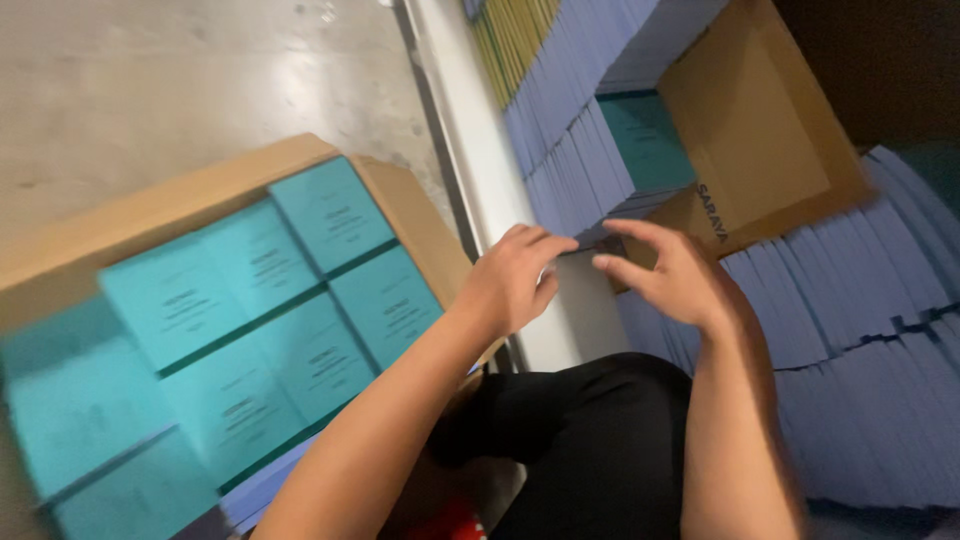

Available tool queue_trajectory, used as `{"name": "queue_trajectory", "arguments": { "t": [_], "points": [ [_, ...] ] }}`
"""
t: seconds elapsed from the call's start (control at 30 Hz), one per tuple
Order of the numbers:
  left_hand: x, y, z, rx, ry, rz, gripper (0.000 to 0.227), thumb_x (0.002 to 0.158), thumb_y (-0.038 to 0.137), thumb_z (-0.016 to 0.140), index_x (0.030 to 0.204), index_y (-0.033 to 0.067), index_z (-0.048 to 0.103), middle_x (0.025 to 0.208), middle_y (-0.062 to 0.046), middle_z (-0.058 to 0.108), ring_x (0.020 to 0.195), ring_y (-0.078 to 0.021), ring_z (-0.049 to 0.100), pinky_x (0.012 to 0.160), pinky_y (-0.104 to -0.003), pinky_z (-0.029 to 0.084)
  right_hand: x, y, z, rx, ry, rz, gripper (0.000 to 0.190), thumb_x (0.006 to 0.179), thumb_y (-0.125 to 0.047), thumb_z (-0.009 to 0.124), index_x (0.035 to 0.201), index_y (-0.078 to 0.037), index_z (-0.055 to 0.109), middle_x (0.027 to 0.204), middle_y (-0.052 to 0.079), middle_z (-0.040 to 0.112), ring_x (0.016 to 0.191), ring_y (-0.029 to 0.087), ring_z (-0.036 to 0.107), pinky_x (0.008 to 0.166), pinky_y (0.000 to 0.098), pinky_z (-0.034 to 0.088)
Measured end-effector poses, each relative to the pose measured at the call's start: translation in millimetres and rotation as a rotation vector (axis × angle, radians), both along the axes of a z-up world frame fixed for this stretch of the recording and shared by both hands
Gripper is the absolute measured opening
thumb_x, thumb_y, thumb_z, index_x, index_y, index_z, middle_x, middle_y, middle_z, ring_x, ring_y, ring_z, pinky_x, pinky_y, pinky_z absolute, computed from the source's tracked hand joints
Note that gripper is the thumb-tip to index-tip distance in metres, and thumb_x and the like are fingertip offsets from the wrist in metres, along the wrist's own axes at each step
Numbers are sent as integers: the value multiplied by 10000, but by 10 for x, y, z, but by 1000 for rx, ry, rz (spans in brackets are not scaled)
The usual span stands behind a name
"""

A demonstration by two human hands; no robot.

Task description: The person takes stacks of blue booklets from a large cardboard box and organizes them into a smaller cardboard box, placing blue strips between the stacks.

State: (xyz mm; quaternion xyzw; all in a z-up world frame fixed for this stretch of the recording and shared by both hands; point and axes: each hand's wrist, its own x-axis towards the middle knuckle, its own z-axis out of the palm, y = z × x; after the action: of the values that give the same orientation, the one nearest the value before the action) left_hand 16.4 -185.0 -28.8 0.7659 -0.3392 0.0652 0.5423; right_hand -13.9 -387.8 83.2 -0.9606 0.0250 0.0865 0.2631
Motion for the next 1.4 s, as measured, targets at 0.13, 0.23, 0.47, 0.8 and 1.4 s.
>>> {"name": "queue_trajectory", "arguments": {
  "t": [0.13,0.23,0.47,0.8,1.4],
  "points": [
    [222,-309,-93,-57,-3,10,435,787,10,675,1218,69,668,1129,-134,683,1109,-370,605,953,-458,525,185,-177,-52,-239,133,-285,620,836,-438,775,1404,-213,669,1045,161,790,896,286,747,869,399,558],
    [331,-472,-140,-86,53,10,444,802,3,677,1239,81,668,1144,-118,678,1132,-345,602,970,-439,533,293,-285,-153,-215,-195,-113,514,885,-388,791,1303,-96,729,1218,160,752,1128,285,700,953,412,521],
    [572,-725,-209,-135,41,67,478,803,-13,671,1272,77,647,1209,-92,668,1193,-320,594,970,-413,538,589,-483,-397,-245,-334,-184,475,875,-308,825,1274,-68,733,1232,191,738,1179,325,694,988,421,524],
    [724,-936,-308,-117,27,118,530,786,-16,661,1299,113,634,1202,-81,635,1170,-316,575,932,-419,547,973,-757,-905,-357,-550,-80,363,871,-187,833,1170,1,750,1254,190,717,1145,364,679,958,420,529],
    [922,-894,-216,-16,-262,371,461,820,-3,611,1254,138,683,1319,-84,600,1332,-311,501,1070,-456,447,755,-463,-622,-525,-545,56,141,997,-132,686,1040,-24,766,1078,157,741,1039,380,645,931,480,502]
  ]
}}
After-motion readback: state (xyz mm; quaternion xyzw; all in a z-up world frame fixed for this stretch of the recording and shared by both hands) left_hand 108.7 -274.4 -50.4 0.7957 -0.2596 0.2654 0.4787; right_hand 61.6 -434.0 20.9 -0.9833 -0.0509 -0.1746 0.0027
